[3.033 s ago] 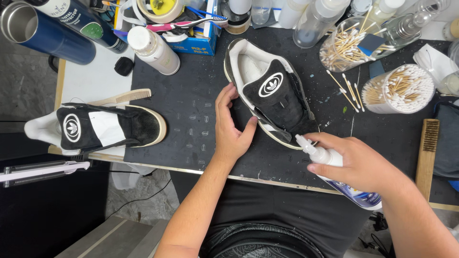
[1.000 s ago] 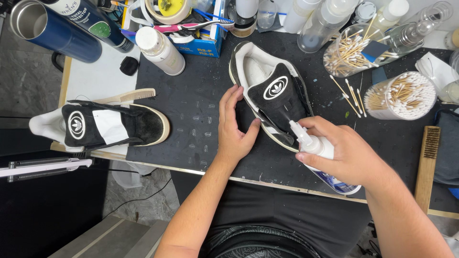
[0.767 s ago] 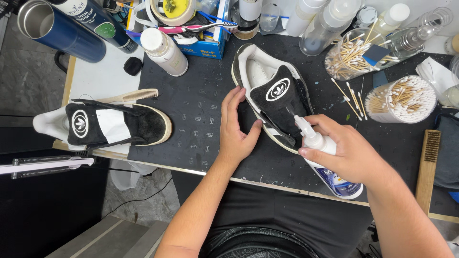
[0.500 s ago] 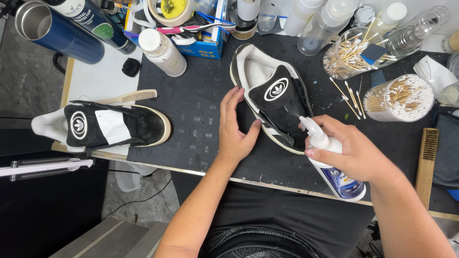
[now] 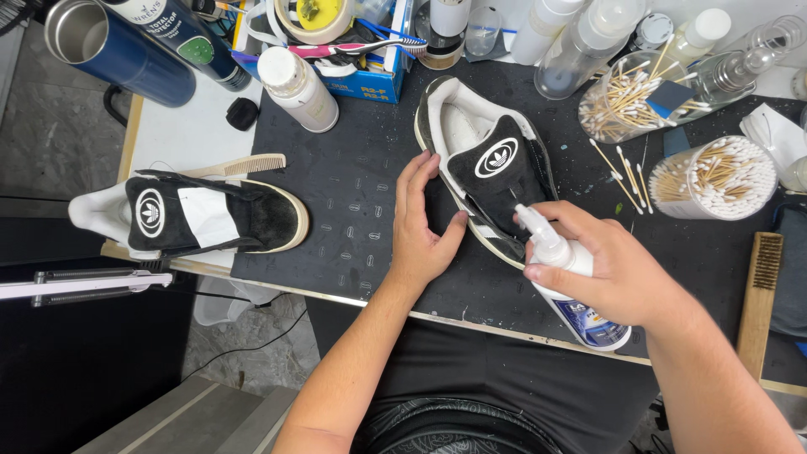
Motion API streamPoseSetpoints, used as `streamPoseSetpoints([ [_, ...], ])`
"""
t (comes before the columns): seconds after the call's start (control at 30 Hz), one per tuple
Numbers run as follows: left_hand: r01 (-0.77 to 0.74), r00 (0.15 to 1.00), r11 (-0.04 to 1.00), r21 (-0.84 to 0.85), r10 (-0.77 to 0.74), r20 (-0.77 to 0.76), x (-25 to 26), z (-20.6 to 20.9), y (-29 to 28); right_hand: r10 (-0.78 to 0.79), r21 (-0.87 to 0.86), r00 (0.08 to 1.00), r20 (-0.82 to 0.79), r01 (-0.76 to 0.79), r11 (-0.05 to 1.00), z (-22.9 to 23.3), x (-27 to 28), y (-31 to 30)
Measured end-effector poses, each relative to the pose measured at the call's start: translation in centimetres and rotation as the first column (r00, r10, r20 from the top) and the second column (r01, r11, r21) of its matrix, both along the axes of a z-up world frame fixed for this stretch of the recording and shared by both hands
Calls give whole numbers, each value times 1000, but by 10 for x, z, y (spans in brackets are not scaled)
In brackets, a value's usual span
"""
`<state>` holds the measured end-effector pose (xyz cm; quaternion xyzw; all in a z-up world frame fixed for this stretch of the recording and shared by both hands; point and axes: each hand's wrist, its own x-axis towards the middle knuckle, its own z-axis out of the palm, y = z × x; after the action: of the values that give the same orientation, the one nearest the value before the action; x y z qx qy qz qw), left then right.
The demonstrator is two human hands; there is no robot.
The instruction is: The person cleans a black and white sneaker by brushing the upper, spraying a cleaning solution, and drying it with a hairdryer. The person repeats the spray and dry steps multiple times while holding the shoe on a workbench.
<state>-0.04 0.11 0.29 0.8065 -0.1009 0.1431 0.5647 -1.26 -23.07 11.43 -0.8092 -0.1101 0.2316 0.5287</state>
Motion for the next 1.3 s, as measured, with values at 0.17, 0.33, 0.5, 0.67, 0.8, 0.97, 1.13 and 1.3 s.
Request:
streamPoseSetpoints([
  [0.17, -5, 1000, 1000, -25, 5, 0, 0, 0, 1, 83, -42, 995, 62, -81, 996, 12, 9, 20],
  [0.33, -53, 998, 973, -226, 56, 5, -1, -22, 4, 77, -114, 997, -1, -77, 990, 12, 16, 25],
  [0.5, -67, 990, 857, -511, -7, -141, -4, -44, 7, 82, -76, 996, -37, -85, 993, 7, 20, 25],
  [0.67, -67, 982, 846, -529, -38, -187, -6, -42, 11, 54, -78, 991, -122, -64, 995, -2, 30, 27],
  [0.8, -58, 989, 881, -469, -13, -148, -4, -38, 12, 63, -13, 989, -133, -65, 998, -7, 38, 28],
  [0.97, -49, 992, 890, -454, -10, -128, -4, -36, 12, 80, 36, 988, -136, -75, 997, -4, 42, 27],
  [1.13, -45, 991, 898, -437, -14, -130, -4, -34, 12, 83, 99, 974, -213, -63, 993, -1, 48, 26],
  [1.3, -36, 991, 900, -434, -25, -133, -2, -33, 12, 63, 134, 962, -264, -28, 991, 1, 53, 23],
])
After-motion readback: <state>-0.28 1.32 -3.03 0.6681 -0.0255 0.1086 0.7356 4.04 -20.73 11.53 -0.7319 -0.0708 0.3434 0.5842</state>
